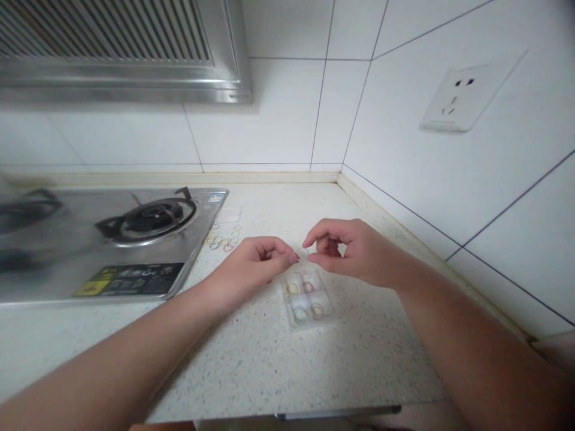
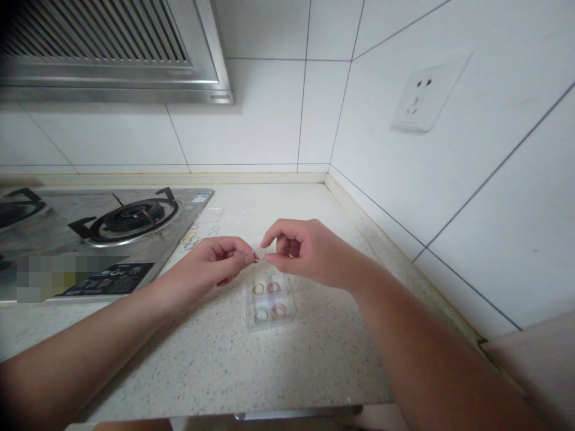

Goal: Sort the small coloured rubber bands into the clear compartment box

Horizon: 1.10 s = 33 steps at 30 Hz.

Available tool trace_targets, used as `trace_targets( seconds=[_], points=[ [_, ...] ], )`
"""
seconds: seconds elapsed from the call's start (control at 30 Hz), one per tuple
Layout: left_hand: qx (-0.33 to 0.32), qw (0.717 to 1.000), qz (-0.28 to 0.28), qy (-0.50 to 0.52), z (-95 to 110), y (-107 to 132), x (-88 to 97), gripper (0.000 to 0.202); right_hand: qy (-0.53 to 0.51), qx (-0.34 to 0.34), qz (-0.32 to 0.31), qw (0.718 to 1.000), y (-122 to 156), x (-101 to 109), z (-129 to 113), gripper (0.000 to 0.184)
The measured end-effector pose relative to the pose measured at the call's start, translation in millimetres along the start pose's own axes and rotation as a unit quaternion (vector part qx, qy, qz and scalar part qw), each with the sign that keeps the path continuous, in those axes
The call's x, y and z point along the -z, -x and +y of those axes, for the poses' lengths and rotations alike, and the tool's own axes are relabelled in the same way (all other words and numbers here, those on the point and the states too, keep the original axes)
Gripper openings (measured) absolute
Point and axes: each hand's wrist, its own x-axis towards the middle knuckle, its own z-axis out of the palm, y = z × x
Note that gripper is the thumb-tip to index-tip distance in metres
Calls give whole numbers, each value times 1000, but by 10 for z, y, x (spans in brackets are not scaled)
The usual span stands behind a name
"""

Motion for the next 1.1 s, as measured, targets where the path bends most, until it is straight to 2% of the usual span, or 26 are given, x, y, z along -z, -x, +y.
trace_targets(
  seconds=[0.63,1.1],
  points=[
    [-5,1000,-26,13,-12,18,2,28,-21,15,-15,1000,0,-24,-22,27],
    [-13,999,-33,31,-13,24,2,26,-5,26,10,1000,4,-27,-22,16]
  ],
)
